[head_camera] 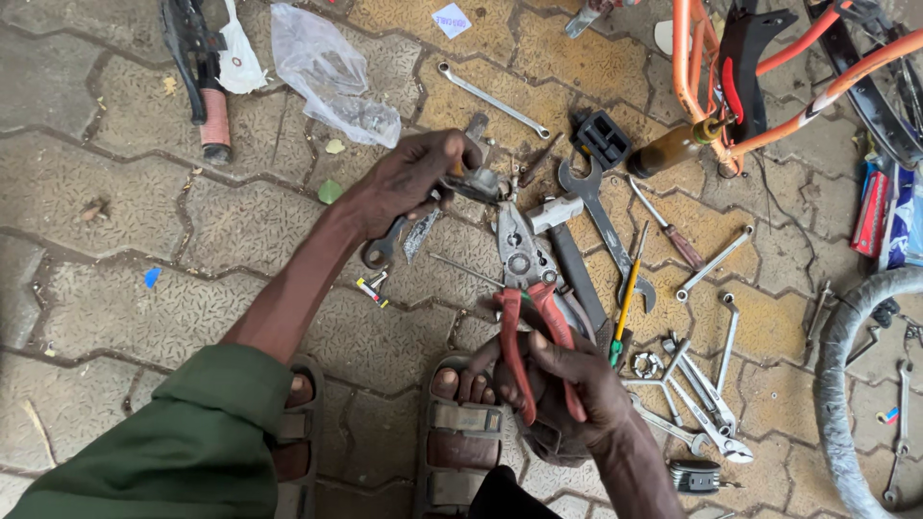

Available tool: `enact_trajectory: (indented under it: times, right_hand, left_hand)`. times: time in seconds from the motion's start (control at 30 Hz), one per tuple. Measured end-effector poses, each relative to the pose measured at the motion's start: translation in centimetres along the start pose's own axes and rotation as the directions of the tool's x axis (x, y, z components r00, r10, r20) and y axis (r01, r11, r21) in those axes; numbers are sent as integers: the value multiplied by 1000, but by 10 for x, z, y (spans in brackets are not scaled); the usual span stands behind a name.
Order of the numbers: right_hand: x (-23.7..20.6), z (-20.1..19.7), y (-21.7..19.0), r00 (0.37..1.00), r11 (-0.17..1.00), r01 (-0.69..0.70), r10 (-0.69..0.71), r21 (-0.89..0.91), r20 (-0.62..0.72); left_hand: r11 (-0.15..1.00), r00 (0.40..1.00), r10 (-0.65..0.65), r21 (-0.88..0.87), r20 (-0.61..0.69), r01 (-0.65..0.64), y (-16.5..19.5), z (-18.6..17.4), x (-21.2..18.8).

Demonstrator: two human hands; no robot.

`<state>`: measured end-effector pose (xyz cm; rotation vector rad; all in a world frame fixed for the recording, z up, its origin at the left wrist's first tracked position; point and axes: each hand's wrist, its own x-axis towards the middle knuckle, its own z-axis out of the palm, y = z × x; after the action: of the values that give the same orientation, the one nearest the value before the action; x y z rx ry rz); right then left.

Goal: The person works on a bicycle pedal placed on the paved ground, using a screwdriver to unscrew and manipulate the pedal body, and pliers to grip parts. They pour oil onto the pedal from a bottle, work the pedal mechanism by hand, and continue turning the screwdriver on the pedal.

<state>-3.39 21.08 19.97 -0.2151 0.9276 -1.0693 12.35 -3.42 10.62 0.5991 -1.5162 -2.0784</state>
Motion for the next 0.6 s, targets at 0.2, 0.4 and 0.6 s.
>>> enact_trajectory:
  times: [0.2,0.4,0.6]
  right_hand:
    - [12,11,4,982,973,-29,-15,231,186]
    - [41,11,11,932,830,157,-304,-534,-199]
    - [60,-17,-10,723,72,-7,-688,-997,-54]
  left_hand:
    - [1000,987,4,-8,-158,-5,-15,13,0]
    - [896,882,-421,-246,-210,369,-14,43,8]
    - [857,870,-449,-375,-203,354,0,59,9]
